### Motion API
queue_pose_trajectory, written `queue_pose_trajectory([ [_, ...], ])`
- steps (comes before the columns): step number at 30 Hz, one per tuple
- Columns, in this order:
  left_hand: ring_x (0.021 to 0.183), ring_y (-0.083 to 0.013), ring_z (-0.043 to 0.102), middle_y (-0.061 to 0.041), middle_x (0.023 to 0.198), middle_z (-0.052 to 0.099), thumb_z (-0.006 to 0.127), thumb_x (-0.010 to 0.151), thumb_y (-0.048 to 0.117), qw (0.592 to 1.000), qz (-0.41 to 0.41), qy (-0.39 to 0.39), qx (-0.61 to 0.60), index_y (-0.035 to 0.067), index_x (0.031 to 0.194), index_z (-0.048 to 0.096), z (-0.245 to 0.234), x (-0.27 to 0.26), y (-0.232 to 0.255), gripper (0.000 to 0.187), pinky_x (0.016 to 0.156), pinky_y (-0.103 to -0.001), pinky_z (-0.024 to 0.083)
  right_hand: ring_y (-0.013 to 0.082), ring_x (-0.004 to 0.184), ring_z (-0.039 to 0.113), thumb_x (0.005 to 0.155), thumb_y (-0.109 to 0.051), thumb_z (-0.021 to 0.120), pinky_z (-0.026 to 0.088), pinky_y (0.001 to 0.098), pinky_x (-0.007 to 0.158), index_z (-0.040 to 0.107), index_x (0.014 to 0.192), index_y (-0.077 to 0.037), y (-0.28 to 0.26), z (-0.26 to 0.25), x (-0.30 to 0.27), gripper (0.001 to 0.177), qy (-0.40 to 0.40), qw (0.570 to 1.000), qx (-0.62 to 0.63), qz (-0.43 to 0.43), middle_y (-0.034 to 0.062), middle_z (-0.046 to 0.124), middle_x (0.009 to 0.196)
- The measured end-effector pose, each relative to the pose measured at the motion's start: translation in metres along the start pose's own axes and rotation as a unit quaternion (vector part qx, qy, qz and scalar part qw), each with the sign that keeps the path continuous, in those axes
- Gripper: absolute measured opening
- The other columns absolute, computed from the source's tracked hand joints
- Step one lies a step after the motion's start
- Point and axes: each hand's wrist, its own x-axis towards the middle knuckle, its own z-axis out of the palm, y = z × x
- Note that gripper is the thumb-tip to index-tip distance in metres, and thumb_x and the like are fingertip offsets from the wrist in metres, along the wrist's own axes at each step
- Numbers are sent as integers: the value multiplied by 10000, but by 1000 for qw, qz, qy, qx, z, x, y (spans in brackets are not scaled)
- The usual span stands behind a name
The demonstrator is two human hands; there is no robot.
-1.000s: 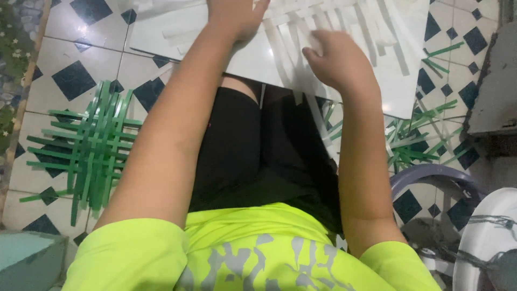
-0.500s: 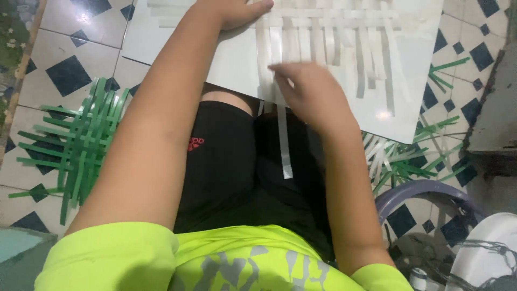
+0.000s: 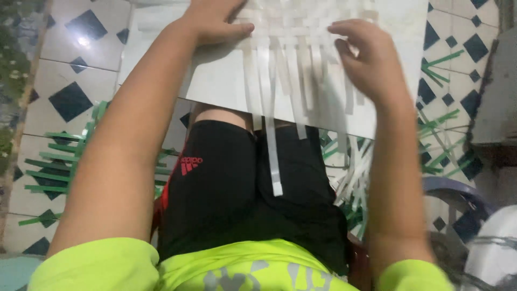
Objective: The person is weaving white plastic strips together on a white board to create a woven pattern.
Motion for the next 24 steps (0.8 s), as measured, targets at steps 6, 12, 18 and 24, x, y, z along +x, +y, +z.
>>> queue_pose_trajectory([
  [6,1266,-296,449,-145,1396,464,576,964,263,983,-88,21,-162,65,1379,424,-25,-1,-9,484,980,-415,355,424,1411,176,1038,-127,449,220,566,1093,433,1460,-47,51,16,67,430,-108,989,-78,-65,170,322,1542],
  [12,947,-285,439,-81,1009,482,666,816,388,995,-57,-82,10,85,906,407,-46,18,-8,409,736,-418,347,388,1444,125,1023,-386,287,88,593,1114,288,1540,-155,80,52,124,566,-139,971,-173,-90,92,242,1593],
  [18,1331,-370,337,-154,1513,353,713,769,612,993,-9,-91,78,-1,1451,350,-38,26,-21,986,1013,-486,295,334,1463,125,996,-352,208,37,543,1141,277,1543,-140,78,65,117,590,-123,980,-145,-57,79,208,1604],
  [24,975,-314,478,-83,1095,526,783,746,553,988,-96,-115,31,106,1040,428,-53,20,-1,642,764,-451,349,340,1459,142,1007,-335,229,27,554,1133,312,1533,-156,89,70,119,562,-106,984,-121,-75,55,244,1597],
])
